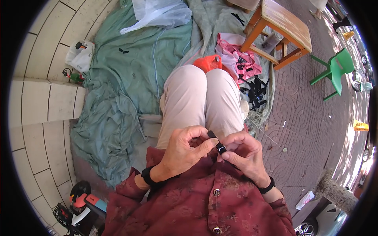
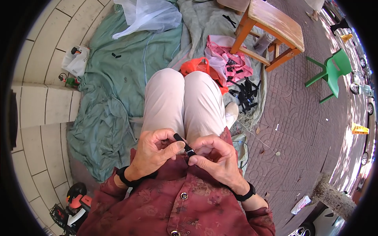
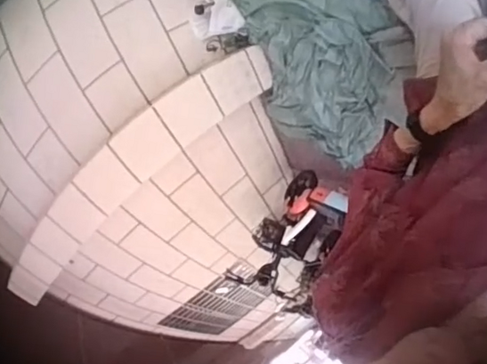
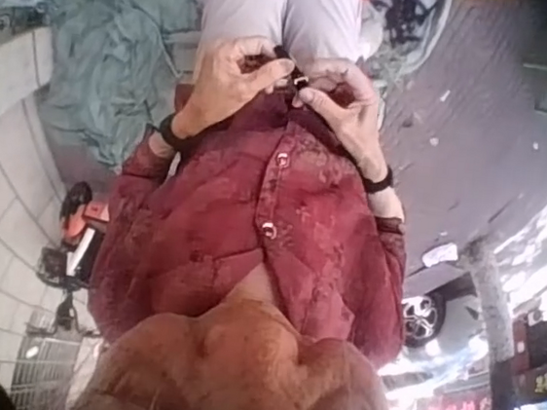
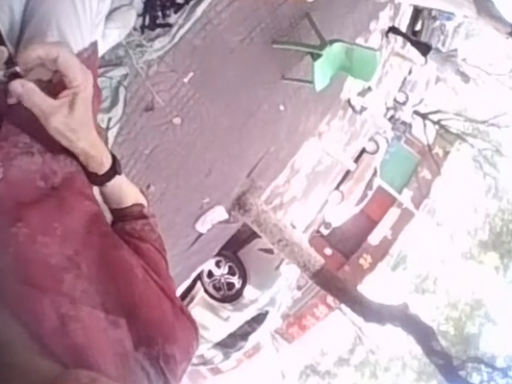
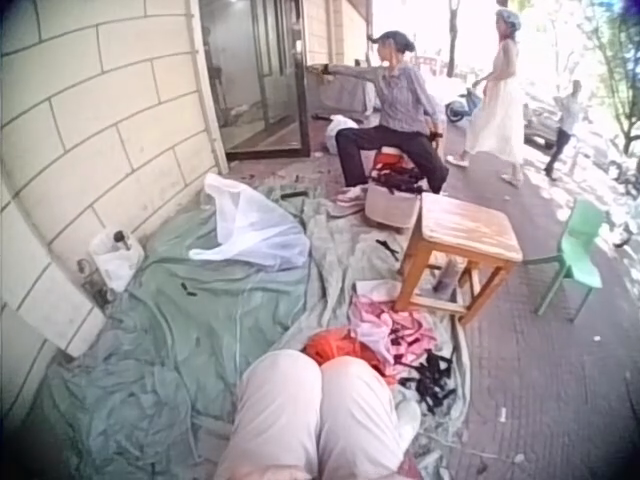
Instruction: Manually assembling and connecting various black plastic shoe components or strap buckles.
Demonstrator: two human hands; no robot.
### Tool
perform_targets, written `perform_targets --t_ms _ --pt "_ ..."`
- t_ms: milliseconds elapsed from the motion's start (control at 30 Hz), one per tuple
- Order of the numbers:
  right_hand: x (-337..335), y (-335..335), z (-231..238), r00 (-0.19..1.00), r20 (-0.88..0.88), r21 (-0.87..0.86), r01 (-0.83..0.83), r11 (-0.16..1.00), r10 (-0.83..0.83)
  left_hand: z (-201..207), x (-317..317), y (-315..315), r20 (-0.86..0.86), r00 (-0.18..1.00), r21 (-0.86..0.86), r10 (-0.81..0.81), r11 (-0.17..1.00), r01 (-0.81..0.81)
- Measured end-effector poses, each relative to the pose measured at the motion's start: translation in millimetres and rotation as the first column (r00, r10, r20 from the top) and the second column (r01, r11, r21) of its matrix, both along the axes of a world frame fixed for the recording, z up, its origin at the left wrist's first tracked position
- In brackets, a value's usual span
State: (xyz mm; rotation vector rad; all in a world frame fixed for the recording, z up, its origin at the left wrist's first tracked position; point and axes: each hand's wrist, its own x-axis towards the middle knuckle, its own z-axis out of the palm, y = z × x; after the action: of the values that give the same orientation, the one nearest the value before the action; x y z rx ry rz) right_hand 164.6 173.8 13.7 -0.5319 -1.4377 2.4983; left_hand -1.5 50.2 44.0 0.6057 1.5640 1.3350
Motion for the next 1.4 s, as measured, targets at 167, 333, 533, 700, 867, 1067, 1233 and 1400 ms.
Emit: perform_targets --t_ms 167,333,533,700,867,1067,1233,1400 --pt "-3 -3 0 0.994 0.020 -0.012 0.104 0.994 -0.104 -2 0 0 -0.073 0.997 -0.027 -0.016 1.000 0.014" --pt "-6 -5 -5 0.990 -0.056 -0.087 0.123 0.989 -0.128 -7 -1 0 -0.146 0.988 -0.003 -0.052 0.999 0.052" --pt "-6 -4 0 0.994 0.019 -0.060 0.108 0.992 -0.107 8 -5 6 -0.279 0.952 -0.010 -0.127 0.992 0.130" --pt "-6 -6 1 0.995 0.039 -0.008 0.094 0.996 -0.094 2 -1 4 -0.273 0.954 -0.048 -0.123 0.992 0.114" --pt "-3 -4 -2 0.997 0.029 -0.142 0.075 0.987 -0.072 -3 2 4 -0.211 0.972 -0.034 -0.107 0.994 0.102" --pt "-4 -7 0 0.991 0.105 -0.087 0.095 0.992 -0.086 -1 -6 5 -0.230 0.941 -0.127 -0.247 0.967 0.223" --pt "-1 -5 0 0.995 0.074 -0.127 0.081 0.989 -0.072 -6 1 4 -0.028 0.989 -0.107 -0.148 0.984 0.145" --pt "0 -4 -2 0.997 -0.016 -0.156 0.073 0.985 -0.077 -9 0 9 0.077 0.987 -0.121 -0.139 0.982 0.147"
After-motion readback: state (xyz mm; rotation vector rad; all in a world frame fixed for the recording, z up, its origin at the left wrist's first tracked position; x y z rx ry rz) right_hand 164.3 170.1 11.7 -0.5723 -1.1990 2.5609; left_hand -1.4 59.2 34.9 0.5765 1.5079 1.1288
